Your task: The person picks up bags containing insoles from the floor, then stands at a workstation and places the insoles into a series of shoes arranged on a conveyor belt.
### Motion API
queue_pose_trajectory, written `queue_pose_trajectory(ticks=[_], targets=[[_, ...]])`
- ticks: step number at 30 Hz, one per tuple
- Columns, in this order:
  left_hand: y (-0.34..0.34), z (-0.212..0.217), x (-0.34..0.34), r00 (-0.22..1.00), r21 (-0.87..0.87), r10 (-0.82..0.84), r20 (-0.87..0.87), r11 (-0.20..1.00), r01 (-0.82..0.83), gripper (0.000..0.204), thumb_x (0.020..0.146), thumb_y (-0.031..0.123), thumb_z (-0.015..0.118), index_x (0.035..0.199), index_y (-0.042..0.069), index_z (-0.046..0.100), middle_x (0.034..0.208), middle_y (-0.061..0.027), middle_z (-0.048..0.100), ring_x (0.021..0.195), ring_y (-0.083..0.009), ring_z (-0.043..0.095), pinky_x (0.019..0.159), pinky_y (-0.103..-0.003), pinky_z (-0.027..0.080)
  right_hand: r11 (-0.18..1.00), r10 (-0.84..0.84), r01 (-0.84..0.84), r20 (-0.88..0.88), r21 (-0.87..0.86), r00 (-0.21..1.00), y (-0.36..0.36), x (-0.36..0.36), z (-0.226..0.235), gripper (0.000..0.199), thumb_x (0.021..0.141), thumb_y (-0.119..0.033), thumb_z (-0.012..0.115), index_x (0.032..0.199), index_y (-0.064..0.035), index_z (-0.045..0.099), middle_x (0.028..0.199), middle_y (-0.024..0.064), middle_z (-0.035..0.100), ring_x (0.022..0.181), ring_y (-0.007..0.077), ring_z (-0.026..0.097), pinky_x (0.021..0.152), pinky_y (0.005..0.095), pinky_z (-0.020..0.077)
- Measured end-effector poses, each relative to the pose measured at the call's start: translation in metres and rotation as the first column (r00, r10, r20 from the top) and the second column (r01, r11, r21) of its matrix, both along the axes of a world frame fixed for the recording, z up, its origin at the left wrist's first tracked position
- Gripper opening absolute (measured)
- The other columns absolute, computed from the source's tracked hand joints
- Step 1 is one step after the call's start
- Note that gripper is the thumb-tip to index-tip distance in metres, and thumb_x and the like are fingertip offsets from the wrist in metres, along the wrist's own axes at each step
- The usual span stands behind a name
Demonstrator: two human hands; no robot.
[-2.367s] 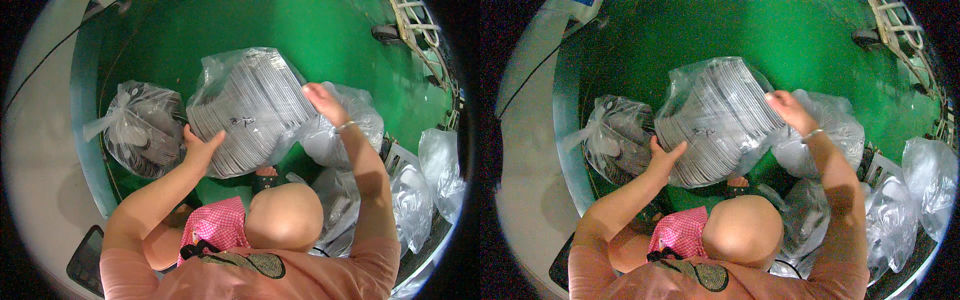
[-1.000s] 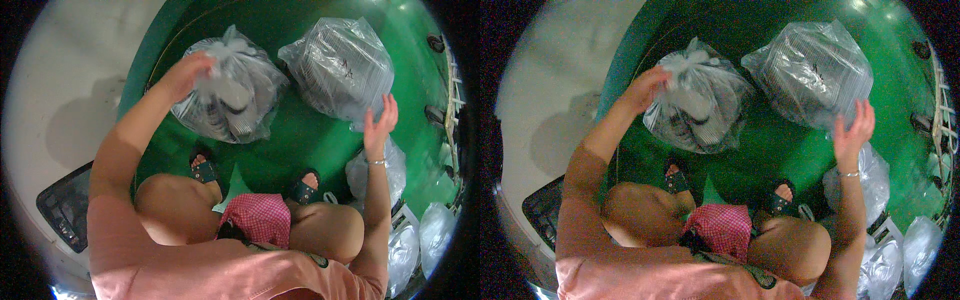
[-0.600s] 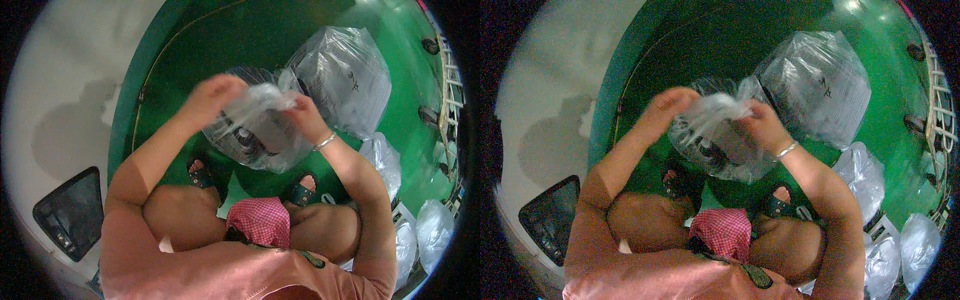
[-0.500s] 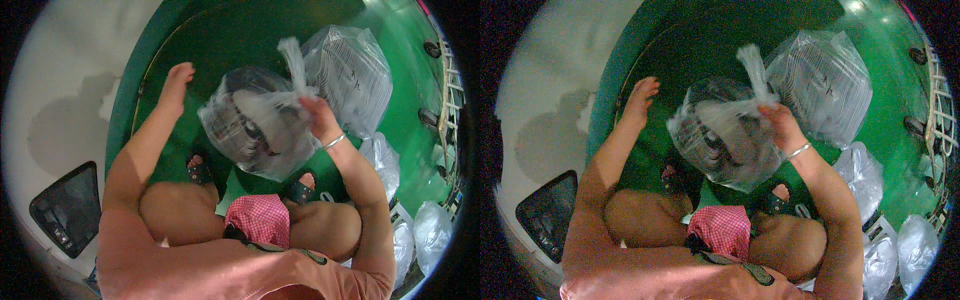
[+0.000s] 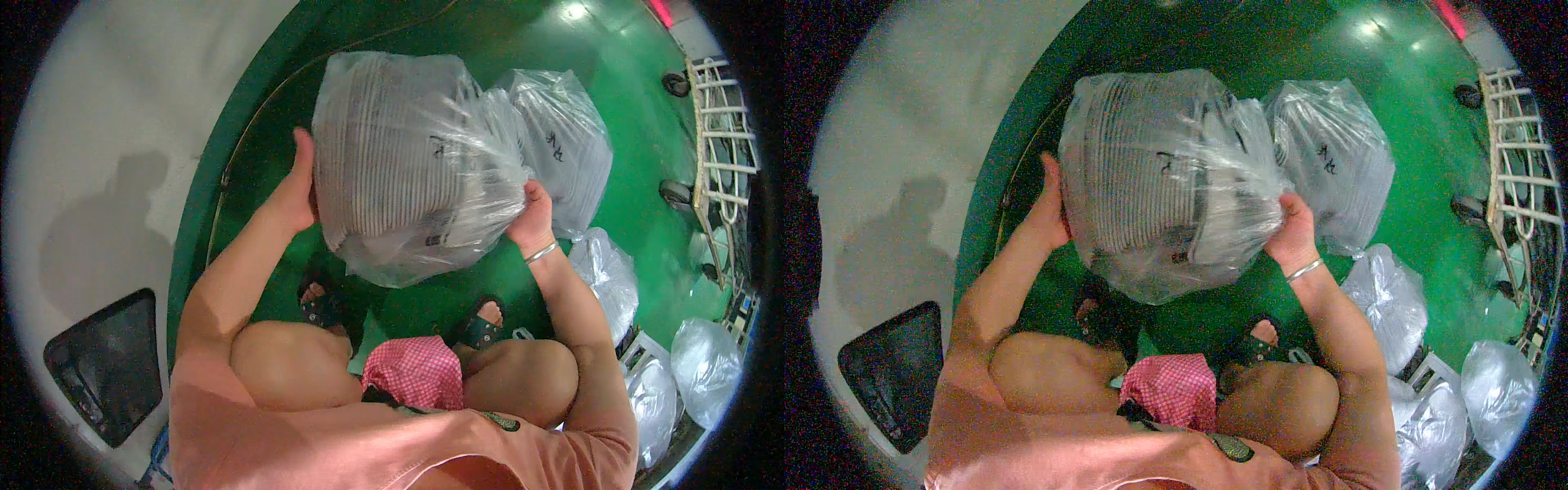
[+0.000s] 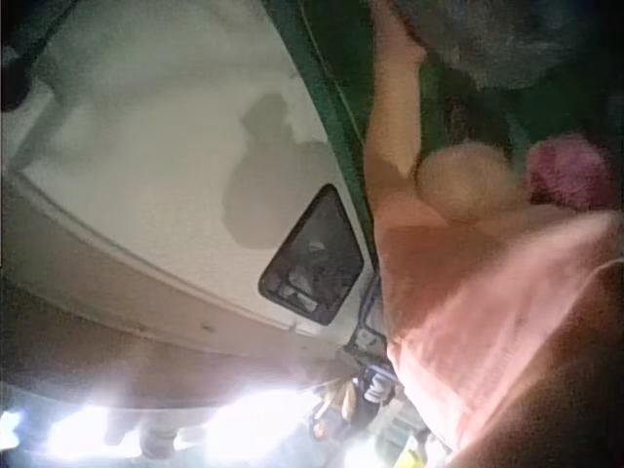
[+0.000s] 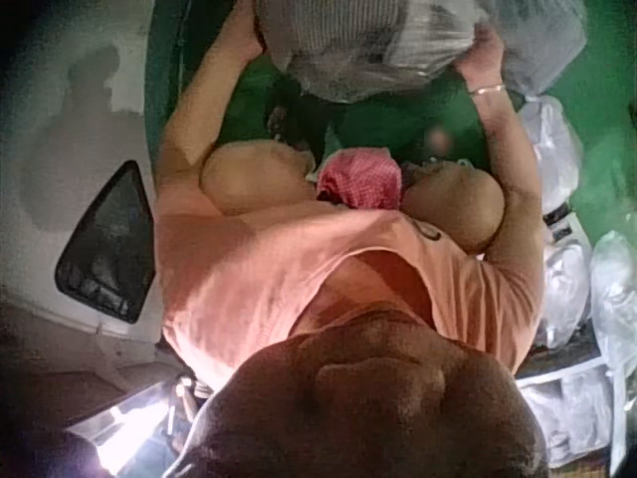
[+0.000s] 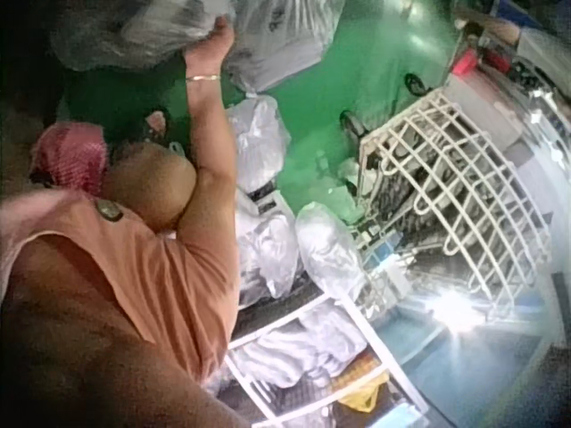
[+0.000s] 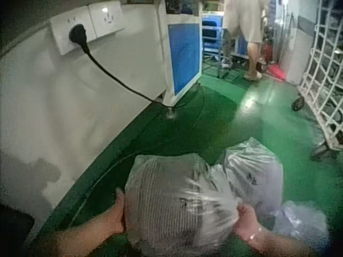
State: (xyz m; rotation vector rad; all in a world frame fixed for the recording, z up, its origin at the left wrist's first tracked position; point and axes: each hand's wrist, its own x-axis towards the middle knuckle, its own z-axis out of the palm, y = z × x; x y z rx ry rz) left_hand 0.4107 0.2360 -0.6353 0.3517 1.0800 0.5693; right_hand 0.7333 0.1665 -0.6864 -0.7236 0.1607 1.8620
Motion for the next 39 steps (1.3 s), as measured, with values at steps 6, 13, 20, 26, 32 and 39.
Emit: queue_pose_trajectory(ticks=[6, 13, 20, 26, 32, 39], targets=[[-0.016, -0.018, -0.018, 0.979, 0.062, -0.201, 0.037, 0.978, 0.198, 0.08, 0.064, 0.048, 0.067, 0.126, 0.007, 0.037, 0.127, -0.0082, 0.041, 0.117, -0.0229, 0.037, 0.098, -0.041, 0.03, 0.995, -0.032, 0.015, 0.176, 0.096, 0.984, -0.001, 0.002, 0.008, 0.038, 0.079, -0.016, 0.044, 0.113, -0.0002, 0.047, 0.111, 0.0096, 0.053, 0.102, 0.0229, 0.049, 0.091, 0.0345, 0.0355], [-0.033, -0.076, -0.034, 0.903, -0.182, -0.391, -0.179, 0.915, 0.36, 0.074, 0.064, 0.019, 0.062, 0.129, 0.006, 0.03, 0.127, -0.0109, 0.039, 0.112, -0.0264, 0.041, 0.09, -0.044, 0.036, 0.969, 0.061, -0.166, 0.474, 0.183, 0.879, -0.001, -0.008, -0.002, 0.04, 0.07, 0.002, 0.046, 0.109, -0.0025, 0.049, 0.103, 0.0065, 0.055, 0.094, 0.0175, 0.052, 0.082, 0.0278, 0.0397], [-0.004, -0.066, -0.004, 0.511, 0.509, 0.106, -0.853, 0.385, 0.77, 0.054, 0.072, 0.022, 0.063, 0.121, 0.01, 0.042, 0.119, -0.0141, 0.043, 0.11, -0.0273, 0.041, 0.092, -0.037, 0.035, 0.954, 0.167, -0.256, 0.429, 0.158, 0.888, 0.006, -0.028, -0.003, 0.05, 0.063, 0.011, 0.041, 0.111, -0.0018, 0.049, 0.105, 0.0081, 0.055, 0.095, 0.021, 0.052, 0.084, 0.0284, 0.0405], [0.008, -0.072, 0.023, 0.512, 0.487, -0.038, -0.858, 0.256, 0.835, 0.023, 0.072, 0.02, 0.061, 0.089, 0.005, 0.06, 0.089, -0.0134, 0.056, 0.09, -0.0275, 0.053, 0.076, -0.037, 0.042, 0.965, 0.175, -0.244, 0.455, 0.099, 0.873, 0.005, -0.029, -0.013, 0.052, 0.06, 0.012, 0.039, 0.108, -0.0021, 0.05, 0.106, 0.0074, 0.054, 0.098, 0.0215, 0.051, 0.085, 0.0286, 0.04], [0.013, -0.06, 0.014, 0.679, 0.507, -0.154, -0.718, 0.552, 0.661, 0.019, 0.082, 0.02, 0.053, 0.088, 0.002, 0.057, 0.079, -0.0059, 0.059, 0.074, -0.0138, 0.053, 0.071, -0.025, 0.041, 0.95, 0.205, -0.295, 0.504, 0.105, 0.839, 0.004, -0.025, -0.018, 0.051, 0.059, 0.009, 0.041, 0.108, -0.0024, 0.05, 0.106, 0.0081, 0.054, 0.099, 0.021, 0.051, 0.085, 0.0279, 0.04], [0.015, -0.053, 0.0, 0.896, 0.405, -0.169, -0.41, 0.847, 0.344, 0.02, 0.082, 0.021, 0.053, 0.091, 0.003, 0.056, 0.078, -0.0003, 0.053, 0.072, -0.0101, 0.047, 0.066, -0.023, 0.037, 0.924, 0.266, -0.371, 0.542, 0.093, 0.797, 0.026, -0.037, 0.007, 0.052, 0.062, 0.009, 0.041, 0.112, -0.004, 0.048, 0.104, 0.0075, 0.053, 0.096, 0.019, 0.051, 0.084, 0.0267, 0.0397]])
